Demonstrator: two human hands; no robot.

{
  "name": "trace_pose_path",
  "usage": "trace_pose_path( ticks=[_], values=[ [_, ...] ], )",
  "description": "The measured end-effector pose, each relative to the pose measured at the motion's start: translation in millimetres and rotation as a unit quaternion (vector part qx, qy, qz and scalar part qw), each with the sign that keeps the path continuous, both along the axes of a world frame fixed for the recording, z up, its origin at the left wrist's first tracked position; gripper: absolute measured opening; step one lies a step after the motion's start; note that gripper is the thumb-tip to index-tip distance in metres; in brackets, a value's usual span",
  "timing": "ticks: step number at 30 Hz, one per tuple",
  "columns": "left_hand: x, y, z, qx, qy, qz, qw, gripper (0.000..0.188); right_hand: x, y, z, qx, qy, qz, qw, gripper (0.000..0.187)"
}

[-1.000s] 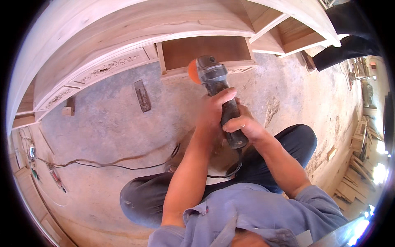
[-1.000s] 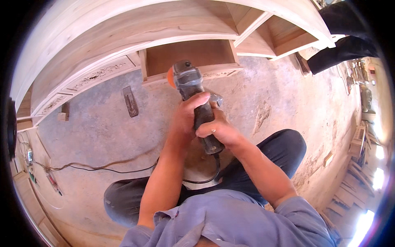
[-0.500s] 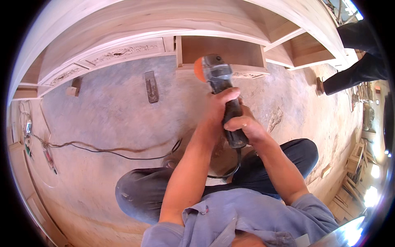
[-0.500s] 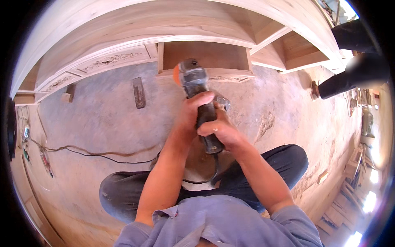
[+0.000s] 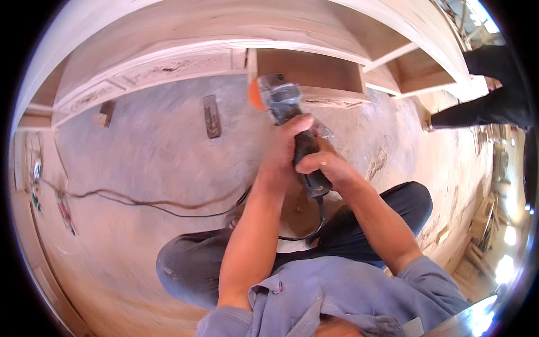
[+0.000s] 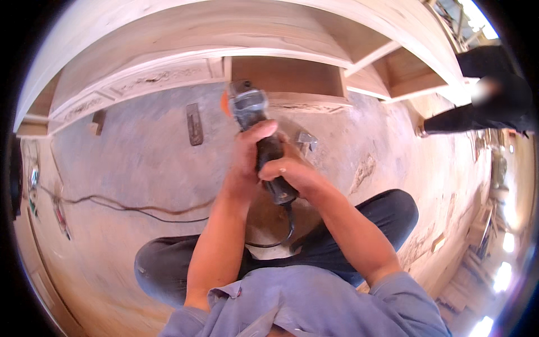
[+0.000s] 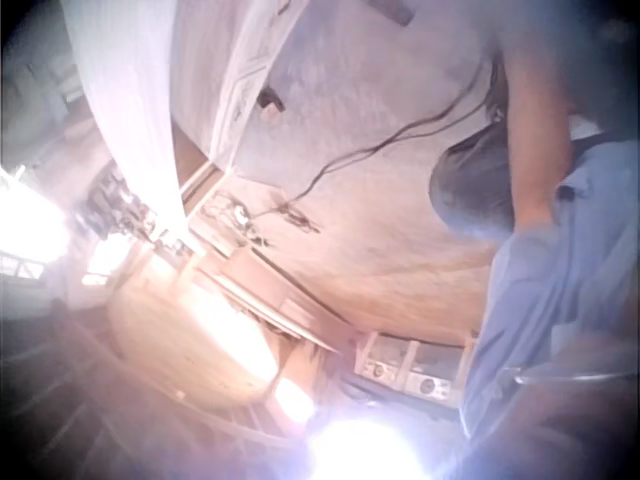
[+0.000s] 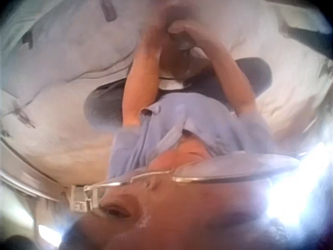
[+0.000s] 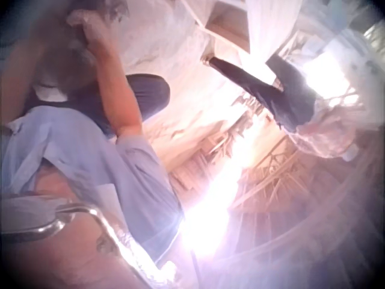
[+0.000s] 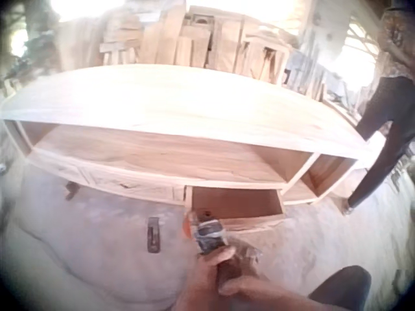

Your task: The person uses an angle grinder to sand the carved edges of a wooden cabinet. They also use a hammer to tap the wood and a chisel to clean the carved details.

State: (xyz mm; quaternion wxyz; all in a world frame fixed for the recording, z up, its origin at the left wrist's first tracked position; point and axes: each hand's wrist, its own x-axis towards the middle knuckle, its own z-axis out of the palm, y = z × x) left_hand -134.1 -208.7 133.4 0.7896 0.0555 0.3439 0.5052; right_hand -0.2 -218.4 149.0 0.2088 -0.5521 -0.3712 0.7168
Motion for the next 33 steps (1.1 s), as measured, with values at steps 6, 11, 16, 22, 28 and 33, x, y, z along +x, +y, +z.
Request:
trace_pose_path(
  ticks=[6, 11, 16, 22, 28, 33],
  values=[
    [13, 8, -21, -0.029, 0.017, -0.055, 0.998, 0.029, 5, 2, 17, -0.023, 0.017, -0.019, 0.999, 0.070],
    [36, 14, -14, -0.033, 0.042, -0.095, 0.994, 0.026, 30, 0, 17, -0.055, 0.030, -0.044, 0.997, 0.083],
    [62, 20, -20, -0.014, 0.049, -0.118, 0.992, 0.026, 50, -5, 11, -0.011, 0.005, -0.113, 0.994, 0.078],
    [104, 29, -23, 0.005, 0.011, -0.138, 0.990, 0.027, 82, -8, 16, -0.003, -0.007, -0.148, 0.989, 0.070],
    [137, 40, -29, 0.007, 0.004, -0.164, 0.986, 0.031, 108, -8, 17, -0.026, 0.005, -0.170, 0.985, 0.038],
    [113, 35, -31, 0.016, 0.011, -0.140, 0.990, 0.026, 89, -8, 12, -0.012, 0.015, -0.156, 0.988, 0.042]
  ],
)
